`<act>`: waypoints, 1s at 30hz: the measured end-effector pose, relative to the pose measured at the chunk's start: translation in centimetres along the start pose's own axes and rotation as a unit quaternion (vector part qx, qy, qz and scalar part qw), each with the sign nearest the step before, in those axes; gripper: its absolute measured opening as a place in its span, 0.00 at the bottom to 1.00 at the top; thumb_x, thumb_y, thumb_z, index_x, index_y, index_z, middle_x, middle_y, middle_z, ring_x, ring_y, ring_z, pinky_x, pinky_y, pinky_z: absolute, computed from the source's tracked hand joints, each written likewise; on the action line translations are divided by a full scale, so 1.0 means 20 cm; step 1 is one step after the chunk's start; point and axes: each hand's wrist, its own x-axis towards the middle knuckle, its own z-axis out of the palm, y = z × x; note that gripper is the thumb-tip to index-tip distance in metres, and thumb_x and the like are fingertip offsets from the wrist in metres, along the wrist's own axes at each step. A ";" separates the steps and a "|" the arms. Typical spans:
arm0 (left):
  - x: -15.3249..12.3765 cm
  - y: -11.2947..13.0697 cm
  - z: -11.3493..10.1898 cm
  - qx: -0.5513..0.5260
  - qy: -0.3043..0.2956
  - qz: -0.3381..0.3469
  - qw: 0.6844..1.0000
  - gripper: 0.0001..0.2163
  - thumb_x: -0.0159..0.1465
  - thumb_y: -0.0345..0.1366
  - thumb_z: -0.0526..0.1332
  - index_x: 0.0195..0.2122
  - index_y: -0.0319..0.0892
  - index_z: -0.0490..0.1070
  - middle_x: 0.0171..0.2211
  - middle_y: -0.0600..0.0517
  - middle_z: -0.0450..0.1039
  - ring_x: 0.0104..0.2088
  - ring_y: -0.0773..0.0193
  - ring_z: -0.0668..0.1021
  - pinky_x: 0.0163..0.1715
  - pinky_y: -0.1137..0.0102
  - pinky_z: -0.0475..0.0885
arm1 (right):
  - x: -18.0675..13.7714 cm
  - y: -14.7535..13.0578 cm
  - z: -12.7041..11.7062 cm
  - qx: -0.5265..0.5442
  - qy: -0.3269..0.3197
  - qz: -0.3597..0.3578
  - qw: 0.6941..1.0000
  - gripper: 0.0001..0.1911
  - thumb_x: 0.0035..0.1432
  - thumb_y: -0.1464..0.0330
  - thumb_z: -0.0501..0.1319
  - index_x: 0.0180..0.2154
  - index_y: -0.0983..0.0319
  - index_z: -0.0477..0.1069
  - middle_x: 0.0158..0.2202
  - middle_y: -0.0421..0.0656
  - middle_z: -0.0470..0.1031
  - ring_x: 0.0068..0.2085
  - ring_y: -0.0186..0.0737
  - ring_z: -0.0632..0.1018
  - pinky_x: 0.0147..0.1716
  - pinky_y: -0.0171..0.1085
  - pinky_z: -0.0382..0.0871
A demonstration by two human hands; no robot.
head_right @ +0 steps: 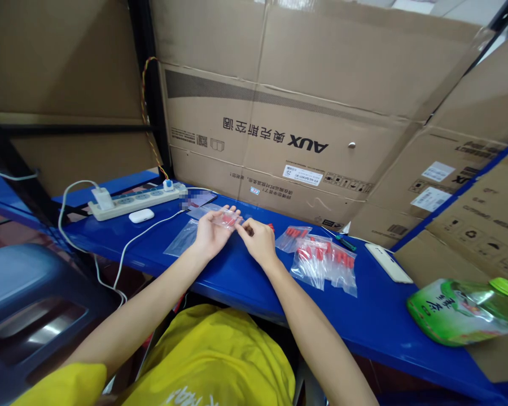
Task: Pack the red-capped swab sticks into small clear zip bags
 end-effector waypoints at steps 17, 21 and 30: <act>0.02 0.04 -0.01 -0.089 0.042 0.166 0.981 0.11 0.63 0.31 0.57 0.46 0.42 0.72 0.40 0.48 0.79 0.40 0.63 0.82 0.53 0.66 0.76 | 0.04 -0.18 0.21 -0.240 -0.312 -0.096 0.914 0.19 0.73 0.61 0.55 0.56 0.63 0.76 0.57 0.54 0.79 0.53 0.52 0.81 0.51 0.43 0.73; 0.02 0.04 -0.01 -0.104 0.008 0.154 0.983 0.10 0.61 0.32 0.57 0.44 0.42 0.73 0.37 0.49 0.77 0.39 0.62 0.81 0.52 0.65 0.76 | 0.05 -0.17 0.19 -0.218 -0.301 -0.087 0.924 0.22 0.71 0.59 0.59 0.58 0.65 0.73 0.56 0.54 0.80 0.52 0.54 0.82 0.51 0.45 0.73; 0.03 0.05 0.00 -0.117 -0.021 0.151 0.981 0.10 0.62 0.33 0.56 0.41 0.41 0.74 0.35 0.48 0.76 0.36 0.63 0.80 0.49 0.67 0.77 | 0.05 -0.17 0.17 -0.190 -0.268 -0.070 0.942 0.18 0.67 0.62 0.63 0.54 0.64 0.73 0.52 0.52 0.82 0.50 0.53 0.83 0.47 0.43 0.72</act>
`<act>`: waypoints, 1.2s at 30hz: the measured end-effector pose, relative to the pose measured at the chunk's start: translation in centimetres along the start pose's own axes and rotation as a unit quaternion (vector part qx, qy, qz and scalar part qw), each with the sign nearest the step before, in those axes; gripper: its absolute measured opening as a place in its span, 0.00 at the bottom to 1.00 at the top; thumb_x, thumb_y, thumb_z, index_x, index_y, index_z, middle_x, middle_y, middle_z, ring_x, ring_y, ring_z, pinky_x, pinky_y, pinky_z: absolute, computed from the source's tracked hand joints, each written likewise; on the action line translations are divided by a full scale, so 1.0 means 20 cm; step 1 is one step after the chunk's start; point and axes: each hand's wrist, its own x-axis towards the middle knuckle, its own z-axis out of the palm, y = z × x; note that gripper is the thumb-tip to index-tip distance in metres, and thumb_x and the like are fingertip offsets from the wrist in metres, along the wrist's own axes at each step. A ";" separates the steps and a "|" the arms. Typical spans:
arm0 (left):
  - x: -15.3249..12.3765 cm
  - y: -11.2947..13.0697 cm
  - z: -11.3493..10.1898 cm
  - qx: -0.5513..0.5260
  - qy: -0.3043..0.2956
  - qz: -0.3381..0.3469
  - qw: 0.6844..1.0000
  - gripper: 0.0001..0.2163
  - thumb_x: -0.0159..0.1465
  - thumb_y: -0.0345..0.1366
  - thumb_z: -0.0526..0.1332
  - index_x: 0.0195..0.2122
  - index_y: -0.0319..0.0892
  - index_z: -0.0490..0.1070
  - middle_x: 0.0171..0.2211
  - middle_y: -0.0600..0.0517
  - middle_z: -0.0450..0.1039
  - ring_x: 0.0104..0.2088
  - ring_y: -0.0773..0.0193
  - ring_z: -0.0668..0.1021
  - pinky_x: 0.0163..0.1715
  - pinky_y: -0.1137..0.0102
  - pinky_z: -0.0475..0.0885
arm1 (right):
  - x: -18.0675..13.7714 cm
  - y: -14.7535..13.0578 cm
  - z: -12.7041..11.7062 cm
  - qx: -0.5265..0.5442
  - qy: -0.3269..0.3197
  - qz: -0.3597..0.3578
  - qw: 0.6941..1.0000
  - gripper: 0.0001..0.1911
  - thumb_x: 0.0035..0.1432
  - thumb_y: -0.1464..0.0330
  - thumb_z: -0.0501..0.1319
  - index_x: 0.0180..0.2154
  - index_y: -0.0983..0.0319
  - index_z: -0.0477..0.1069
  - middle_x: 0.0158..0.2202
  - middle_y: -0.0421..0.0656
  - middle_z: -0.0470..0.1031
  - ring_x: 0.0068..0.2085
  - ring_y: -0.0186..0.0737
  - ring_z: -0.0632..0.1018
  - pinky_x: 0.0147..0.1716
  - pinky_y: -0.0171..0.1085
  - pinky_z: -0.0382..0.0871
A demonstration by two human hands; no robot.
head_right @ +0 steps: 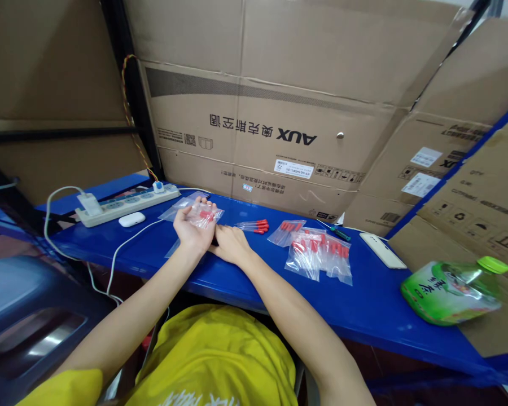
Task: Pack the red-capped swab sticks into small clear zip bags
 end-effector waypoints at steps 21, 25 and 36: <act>0.09 0.03 -0.08 0.012 0.110 0.040 0.993 0.05 0.64 0.39 0.56 0.38 0.45 0.64 0.36 0.49 0.73 0.36 0.62 0.80 0.41 0.67 0.78 | -0.14 0.20 -0.15 0.308 0.283 0.002 0.908 0.12 0.63 0.70 0.53 0.33 0.59 0.74 0.30 0.40 0.78 0.30 0.37 0.74 0.34 0.36 0.66; 0.08 0.03 -0.08 0.010 0.091 0.019 0.996 0.06 0.62 0.38 0.56 0.40 0.45 0.66 0.36 0.49 0.75 0.36 0.62 0.80 0.43 0.67 0.77 | -0.14 0.17 -0.14 0.295 0.251 0.010 0.922 0.12 0.64 0.69 0.52 0.35 0.59 0.75 0.34 0.41 0.80 0.31 0.38 0.76 0.36 0.37 0.69; -0.01 -0.02 -0.03 0.046 0.003 -0.089 0.995 0.14 0.59 0.30 0.59 0.46 0.42 0.72 0.36 0.48 0.77 0.36 0.60 0.81 0.46 0.64 0.77 | -0.10 0.14 -0.06 0.309 0.232 0.009 0.922 0.14 0.64 0.56 0.66 0.43 0.59 0.78 0.35 0.41 0.81 0.30 0.36 0.75 0.35 0.36 0.70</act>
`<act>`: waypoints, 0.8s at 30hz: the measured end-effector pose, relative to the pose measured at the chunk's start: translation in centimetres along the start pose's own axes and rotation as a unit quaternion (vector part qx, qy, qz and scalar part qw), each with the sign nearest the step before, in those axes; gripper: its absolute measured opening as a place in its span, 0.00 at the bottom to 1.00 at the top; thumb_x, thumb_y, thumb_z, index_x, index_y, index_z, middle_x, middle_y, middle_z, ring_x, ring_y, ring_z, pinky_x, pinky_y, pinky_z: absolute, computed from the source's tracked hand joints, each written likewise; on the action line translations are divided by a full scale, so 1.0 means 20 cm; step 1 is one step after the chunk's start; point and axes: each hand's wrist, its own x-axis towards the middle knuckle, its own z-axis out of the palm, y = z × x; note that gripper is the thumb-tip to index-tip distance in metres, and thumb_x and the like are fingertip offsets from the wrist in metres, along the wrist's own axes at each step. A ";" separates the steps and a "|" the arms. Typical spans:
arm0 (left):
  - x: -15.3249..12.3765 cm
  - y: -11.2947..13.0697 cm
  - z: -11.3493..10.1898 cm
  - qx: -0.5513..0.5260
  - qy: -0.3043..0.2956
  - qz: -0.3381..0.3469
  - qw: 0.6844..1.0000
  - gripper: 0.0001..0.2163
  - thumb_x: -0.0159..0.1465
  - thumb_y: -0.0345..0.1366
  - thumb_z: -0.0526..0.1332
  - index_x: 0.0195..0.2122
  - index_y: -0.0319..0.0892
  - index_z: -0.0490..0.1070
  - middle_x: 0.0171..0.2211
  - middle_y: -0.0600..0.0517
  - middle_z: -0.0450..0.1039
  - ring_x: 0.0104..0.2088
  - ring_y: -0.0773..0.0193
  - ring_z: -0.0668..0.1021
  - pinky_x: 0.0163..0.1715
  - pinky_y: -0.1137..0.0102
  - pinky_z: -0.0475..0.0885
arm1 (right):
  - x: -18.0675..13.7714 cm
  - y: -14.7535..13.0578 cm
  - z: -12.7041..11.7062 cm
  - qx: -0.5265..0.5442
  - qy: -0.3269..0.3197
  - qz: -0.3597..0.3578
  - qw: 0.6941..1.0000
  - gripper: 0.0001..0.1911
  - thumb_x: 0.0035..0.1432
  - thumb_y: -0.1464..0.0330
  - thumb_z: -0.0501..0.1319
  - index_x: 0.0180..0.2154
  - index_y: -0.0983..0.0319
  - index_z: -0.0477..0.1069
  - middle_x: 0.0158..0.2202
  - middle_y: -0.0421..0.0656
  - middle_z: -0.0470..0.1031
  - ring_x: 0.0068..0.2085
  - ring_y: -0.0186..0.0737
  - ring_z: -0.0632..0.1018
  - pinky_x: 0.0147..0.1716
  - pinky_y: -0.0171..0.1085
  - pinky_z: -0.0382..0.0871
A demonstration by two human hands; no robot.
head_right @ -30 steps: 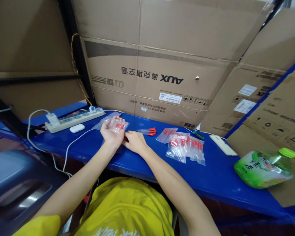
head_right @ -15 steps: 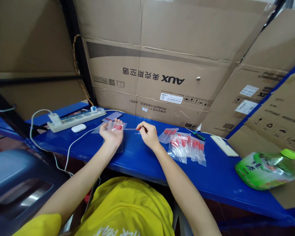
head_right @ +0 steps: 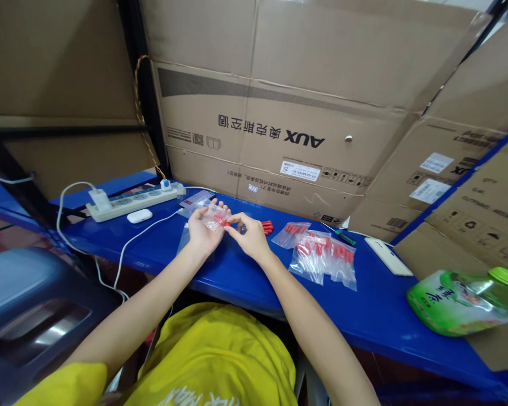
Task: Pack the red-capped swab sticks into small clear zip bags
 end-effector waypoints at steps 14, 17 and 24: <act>-0.05 -0.02 0.04 0.080 -0.015 -0.086 0.993 0.18 0.60 0.28 0.57 0.52 0.38 0.74 0.43 0.40 0.80 0.46 0.50 0.84 0.52 0.52 0.80 | -0.01 -0.03 0.03 -0.075 0.054 -0.010 0.996 0.07 0.64 0.63 0.66 0.40 0.59 0.82 0.32 0.40 0.79 0.31 0.39 0.75 0.39 0.38 0.72; -0.06 -0.02 0.04 0.079 -0.026 -0.096 0.992 0.20 0.60 0.28 0.56 0.54 0.37 0.73 0.45 0.38 0.80 0.48 0.48 0.84 0.52 0.50 0.80 | -0.02 -0.04 0.03 -0.094 0.057 -0.011 0.994 0.08 0.66 0.62 0.66 0.39 0.58 0.82 0.35 0.42 0.80 0.32 0.39 0.74 0.38 0.38 0.71; -0.06 -0.03 0.04 0.075 -0.025 -0.103 0.992 0.21 0.60 0.27 0.56 0.55 0.37 0.73 0.45 0.38 0.81 0.50 0.47 0.84 0.54 0.49 0.79 | -0.02 -0.04 0.03 -0.117 0.057 -0.005 0.991 0.11 0.69 0.61 0.64 0.42 0.57 0.84 0.38 0.43 0.80 0.32 0.39 0.74 0.38 0.38 0.70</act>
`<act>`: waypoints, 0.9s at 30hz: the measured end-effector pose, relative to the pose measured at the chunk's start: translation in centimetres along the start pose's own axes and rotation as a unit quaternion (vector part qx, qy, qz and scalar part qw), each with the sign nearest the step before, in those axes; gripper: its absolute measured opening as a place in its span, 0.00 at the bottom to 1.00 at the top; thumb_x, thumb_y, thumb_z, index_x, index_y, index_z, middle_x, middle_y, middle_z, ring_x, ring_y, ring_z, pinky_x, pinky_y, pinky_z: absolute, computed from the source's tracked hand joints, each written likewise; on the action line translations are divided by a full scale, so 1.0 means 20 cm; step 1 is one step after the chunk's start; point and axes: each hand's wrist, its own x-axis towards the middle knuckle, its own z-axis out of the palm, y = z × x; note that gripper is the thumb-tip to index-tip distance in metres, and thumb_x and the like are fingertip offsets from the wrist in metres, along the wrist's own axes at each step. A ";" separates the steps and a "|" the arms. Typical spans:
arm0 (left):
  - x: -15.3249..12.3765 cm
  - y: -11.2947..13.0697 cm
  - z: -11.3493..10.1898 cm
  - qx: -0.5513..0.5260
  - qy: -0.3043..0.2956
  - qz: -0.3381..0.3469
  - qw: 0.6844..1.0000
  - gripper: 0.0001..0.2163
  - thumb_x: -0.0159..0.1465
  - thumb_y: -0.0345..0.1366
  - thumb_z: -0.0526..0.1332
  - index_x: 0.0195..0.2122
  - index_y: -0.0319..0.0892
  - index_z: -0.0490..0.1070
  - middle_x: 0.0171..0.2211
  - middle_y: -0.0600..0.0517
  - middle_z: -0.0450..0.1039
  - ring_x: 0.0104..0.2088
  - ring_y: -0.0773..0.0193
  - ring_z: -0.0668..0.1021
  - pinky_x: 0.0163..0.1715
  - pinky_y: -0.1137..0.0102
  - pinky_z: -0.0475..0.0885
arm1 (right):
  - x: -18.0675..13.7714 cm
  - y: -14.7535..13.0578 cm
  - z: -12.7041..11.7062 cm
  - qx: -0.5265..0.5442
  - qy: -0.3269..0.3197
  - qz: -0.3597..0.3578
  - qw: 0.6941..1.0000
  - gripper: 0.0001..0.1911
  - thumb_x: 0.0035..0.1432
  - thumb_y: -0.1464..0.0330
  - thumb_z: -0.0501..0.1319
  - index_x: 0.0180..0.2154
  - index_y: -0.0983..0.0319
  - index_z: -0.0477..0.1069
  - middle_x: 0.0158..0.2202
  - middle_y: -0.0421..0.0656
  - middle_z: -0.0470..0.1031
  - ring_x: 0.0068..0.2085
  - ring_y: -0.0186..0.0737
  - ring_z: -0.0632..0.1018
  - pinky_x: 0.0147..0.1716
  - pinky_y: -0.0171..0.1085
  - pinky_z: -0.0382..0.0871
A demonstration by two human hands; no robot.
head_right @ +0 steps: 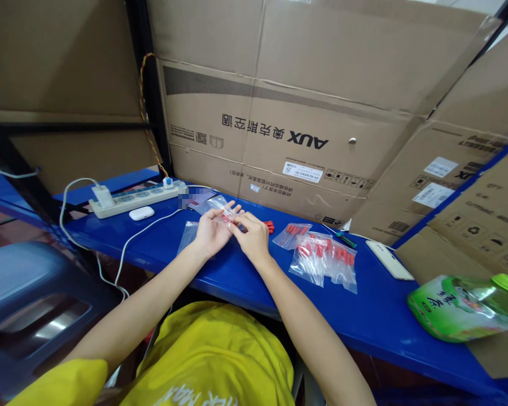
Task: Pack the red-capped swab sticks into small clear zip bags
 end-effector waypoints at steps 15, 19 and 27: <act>0.06 0.01 -0.06 -0.002 0.103 0.010 0.995 0.13 0.58 0.25 0.58 0.45 0.39 0.70 0.40 0.43 0.78 0.37 0.55 0.83 0.38 0.62 0.79 | 0.10 0.18 -0.24 -0.145 -0.061 0.023 0.987 0.14 0.70 0.63 0.61 0.52 0.56 0.81 0.43 0.43 0.84 0.39 0.42 0.80 0.45 0.39 0.72; 0.06 0.01 -0.06 -0.003 0.098 0.007 0.995 0.13 0.57 0.26 0.58 0.43 0.40 0.70 0.39 0.44 0.78 0.36 0.56 0.83 0.37 0.62 0.79 | 0.12 0.30 -0.36 -0.236 -0.179 0.080 0.952 0.10 0.65 0.68 0.64 0.45 0.55 0.83 0.45 0.41 0.85 0.44 0.44 0.82 0.44 0.38 0.70; 0.06 0.03 -0.07 -0.041 0.072 0.028 0.996 0.14 0.57 0.29 0.57 0.44 0.40 0.72 0.39 0.44 0.79 0.37 0.55 0.83 0.38 0.62 0.79 | 0.09 0.33 -0.36 -0.280 -0.267 0.123 0.914 0.05 0.60 0.70 0.70 0.40 0.56 0.82 0.42 0.42 0.85 0.43 0.42 0.82 0.38 0.36 0.65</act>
